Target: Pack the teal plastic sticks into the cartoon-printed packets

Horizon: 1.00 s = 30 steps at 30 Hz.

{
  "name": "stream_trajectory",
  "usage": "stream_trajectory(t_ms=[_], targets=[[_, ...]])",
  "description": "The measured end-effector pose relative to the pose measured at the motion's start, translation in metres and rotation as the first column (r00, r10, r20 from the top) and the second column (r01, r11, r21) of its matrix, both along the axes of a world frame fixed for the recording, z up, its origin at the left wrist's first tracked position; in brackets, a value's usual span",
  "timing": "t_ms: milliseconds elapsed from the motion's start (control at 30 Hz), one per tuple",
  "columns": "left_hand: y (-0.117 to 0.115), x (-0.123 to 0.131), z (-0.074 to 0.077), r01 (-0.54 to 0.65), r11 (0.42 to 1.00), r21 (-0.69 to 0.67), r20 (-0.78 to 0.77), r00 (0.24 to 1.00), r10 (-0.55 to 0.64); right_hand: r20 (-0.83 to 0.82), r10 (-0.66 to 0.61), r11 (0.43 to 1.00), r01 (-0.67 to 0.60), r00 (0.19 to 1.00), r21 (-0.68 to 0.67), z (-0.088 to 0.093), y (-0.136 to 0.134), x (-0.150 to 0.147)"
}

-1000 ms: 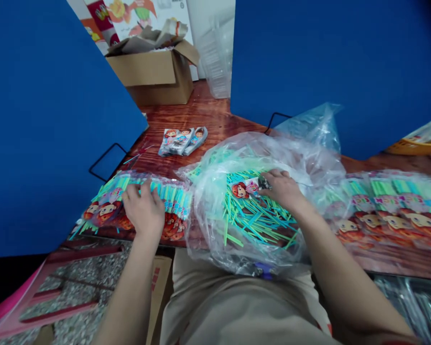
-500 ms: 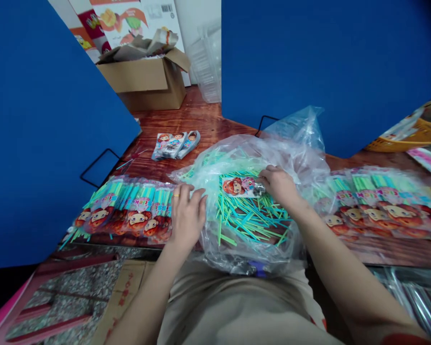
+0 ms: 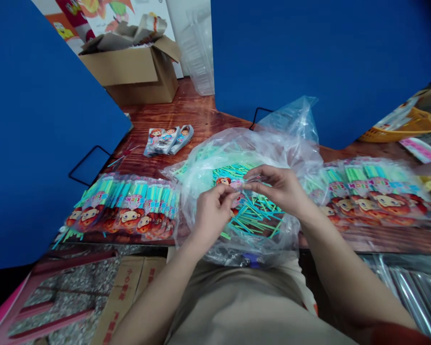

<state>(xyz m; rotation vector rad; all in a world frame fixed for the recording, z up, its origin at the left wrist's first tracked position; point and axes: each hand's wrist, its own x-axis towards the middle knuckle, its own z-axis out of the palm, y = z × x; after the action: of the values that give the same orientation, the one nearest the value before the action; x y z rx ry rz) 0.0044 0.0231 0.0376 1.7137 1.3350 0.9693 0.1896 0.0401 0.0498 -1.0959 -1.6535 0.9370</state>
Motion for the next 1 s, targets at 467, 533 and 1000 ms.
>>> stream_trajectory(t_ms=[467,533,1000], targets=[[-0.014,-0.048,-0.026,-0.194,0.867,-0.460,0.447,0.793,0.414,0.807,0.032,0.978,0.147,0.590,-0.147,-0.049,-0.005,-0.008],[-0.018,-0.051,-0.032,-0.217,0.867,-0.449,0.438,0.791,0.426,0.900,0.032,0.981,0.161,0.435,-0.112,-0.056,-0.004,-0.011],[-0.030,-0.046,-0.038,-0.243,0.864,-0.442,0.441,0.779,0.445,0.912,0.203,0.961,0.109,0.356,-0.256,-0.046,0.012,-0.039]])
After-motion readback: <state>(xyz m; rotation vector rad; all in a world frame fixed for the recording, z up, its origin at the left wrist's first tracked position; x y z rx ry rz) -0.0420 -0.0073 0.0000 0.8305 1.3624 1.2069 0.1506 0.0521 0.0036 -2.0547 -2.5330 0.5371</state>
